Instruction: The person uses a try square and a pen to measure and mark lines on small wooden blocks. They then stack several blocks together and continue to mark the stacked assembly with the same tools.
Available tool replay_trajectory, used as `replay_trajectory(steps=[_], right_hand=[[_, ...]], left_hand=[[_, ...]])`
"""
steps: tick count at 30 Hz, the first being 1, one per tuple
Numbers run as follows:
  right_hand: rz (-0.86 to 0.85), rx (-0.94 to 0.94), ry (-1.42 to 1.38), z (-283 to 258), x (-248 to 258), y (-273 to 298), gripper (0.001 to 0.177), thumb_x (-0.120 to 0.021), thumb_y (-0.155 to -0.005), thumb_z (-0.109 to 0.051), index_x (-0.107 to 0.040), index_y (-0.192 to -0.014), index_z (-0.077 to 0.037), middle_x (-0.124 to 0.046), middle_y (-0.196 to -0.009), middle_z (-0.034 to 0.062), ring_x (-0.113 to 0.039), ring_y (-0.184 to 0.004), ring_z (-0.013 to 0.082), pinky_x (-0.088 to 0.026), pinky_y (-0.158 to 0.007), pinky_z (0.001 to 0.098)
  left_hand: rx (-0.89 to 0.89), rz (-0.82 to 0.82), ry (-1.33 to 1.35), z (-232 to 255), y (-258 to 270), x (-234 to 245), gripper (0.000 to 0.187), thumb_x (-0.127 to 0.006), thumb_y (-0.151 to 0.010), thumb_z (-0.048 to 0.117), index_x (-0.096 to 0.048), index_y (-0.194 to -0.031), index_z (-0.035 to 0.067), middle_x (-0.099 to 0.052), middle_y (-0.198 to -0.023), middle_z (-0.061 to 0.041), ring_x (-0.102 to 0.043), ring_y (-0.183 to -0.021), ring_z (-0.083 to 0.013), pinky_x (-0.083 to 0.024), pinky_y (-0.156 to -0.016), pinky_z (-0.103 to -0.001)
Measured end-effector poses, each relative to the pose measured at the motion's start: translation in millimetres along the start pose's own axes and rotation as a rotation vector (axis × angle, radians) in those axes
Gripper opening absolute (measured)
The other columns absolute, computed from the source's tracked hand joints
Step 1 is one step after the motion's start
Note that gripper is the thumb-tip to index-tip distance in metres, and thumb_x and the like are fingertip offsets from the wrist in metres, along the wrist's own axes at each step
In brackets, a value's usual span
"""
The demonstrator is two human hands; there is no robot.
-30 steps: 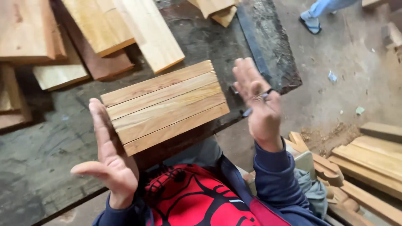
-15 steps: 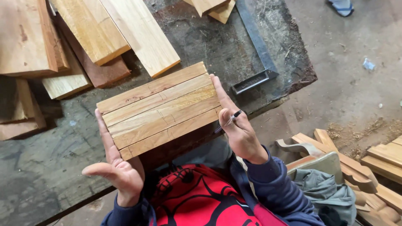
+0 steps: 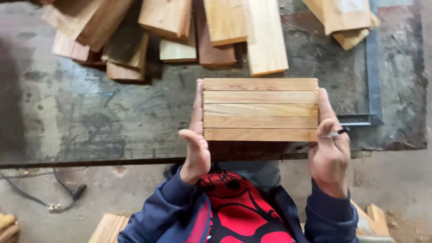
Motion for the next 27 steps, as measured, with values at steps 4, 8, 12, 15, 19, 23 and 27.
replay_trajectory(steps=[4,8,12,15,19,23,27], right_hand=[[0.194,0.170,0.330,-29,26,1,0.050,-0.031,-0.101,-0.031,-0.036,-0.124,0.013,-0.043,-0.118,0.0294,-0.037,-0.094,0.0270,-0.032,-0.085,0.0330],[-0.042,0.508,0.930,-69,37,-4,0.105,-0.060,-0.053,-0.058,-0.049,-0.129,0.014,-0.036,-0.101,0.0149,-0.026,-0.057,0.0111,-0.028,-0.047,0.0240],[-0.549,0.352,1.256,-33,8,-35,0.147,-0.067,-0.028,-0.076,-0.013,-0.142,0.000,-0.028,-0.123,0.0226,-0.033,-0.114,0.0371,-0.037,-0.088,0.0604],[-0.723,0.353,1.155,-10,5,-38,0.158,-0.083,-0.023,-0.066,-0.001,-0.142,0.000,-0.024,-0.126,0.0225,-0.029,-0.122,0.0394,-0.030,-0.103,0.0528],[-0.713,0.336,1.008,-1,-1,-41,0.140,-0.082,-0.038,-0.057,-0.005,-0.140,0.000,-0.030,-0.134,0.0242,-0.035,-0.121,0.0379,-0.031,-0.097,0.0508],[-0.669,0.331,1.004,0,-1,-43,0.117,-0.084,-0.042,-0.043,-0.025,-0.133,0.003,-0.038,-0.126,0.0218,-0.039,-0.114,0.0358,-0.030,-0.095,0.0433],[-0.709,0.377,0.980,0,-5,-42,0.116,-0.084,-0.042,-0.044,-0.027,-0.130,0.006,-0.038,-0.123,0.0233,-0.039,-0.114,0.0361,-0.031,-0.096,0.0431]], left_hand=[[-0.028,-0.181,-0.223,15,-2,14,0.107,-0.038,-0.068,0.071,0.001,-0.143,0.005,0.004,-0.151,-0.012,0.001,-0.144,-0.0236,-0.002,-0.121,-0.040],[-0.256,-0.529,-0.658,22,-14,17,0.148,-0.088,-0.047,0.057,0.015,-0.142,0.009,0.006,-0.152,-0.018,-0.001,-0.146,-0.0326,-0.008,-0.123,-0.046],[-0.124,-0.666,-0.632,-3,-24,18,0.144,-0.092,-0.049,0.037,0.019,-0.138,0.013,-0.020,-0.148,-0.029,-0.020,-0.139,-0.0373,-0.019,-0.112,-0.041],[-0.109,-0.664,-0.679,-12,-30,15,0.139,-0.090,-0.046,0.036,0.008,-0.139,0.002,-0.033,-0.143,-0.014,-0.031,-0.132,-0.0358,-0.022,-0.108,-0.044],[-0.183,-0.621,-0.756,-8,-34,15,0.119,-0.086,-0.050,0.040,-0.016,-0.136,-0.006,-0.033,-0.137,-0.024,-0.034,-0.126,-0.0370,-0.025,-0.105,-0.044],[-0.253,-0.628,-0.735,-6,-36,12,0.104,-0.084,-0.048,0.031,-0.029,-0.128,-0.006,-0.042,-0.126,-0.023,-0.042,-0.117,-0.0373,-0.031,-0.103,-0.043],[-0.263,-0.629,-0.664,1,-37,11,0.099,-0.085,-0.052,0.029,-0.030,-0.125,-0.008,-0.042,-0.123,-0.024,-0.043,-0.115,-0.0368,-0.034,-0.101,-0.043]])
Point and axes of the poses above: each hand's wrist, its own y-axis away from the middle knuckle, its own x-axis out of the back of the hand, z = x × y, the point moved 9 cm from there along -y, towards the middle knuckle
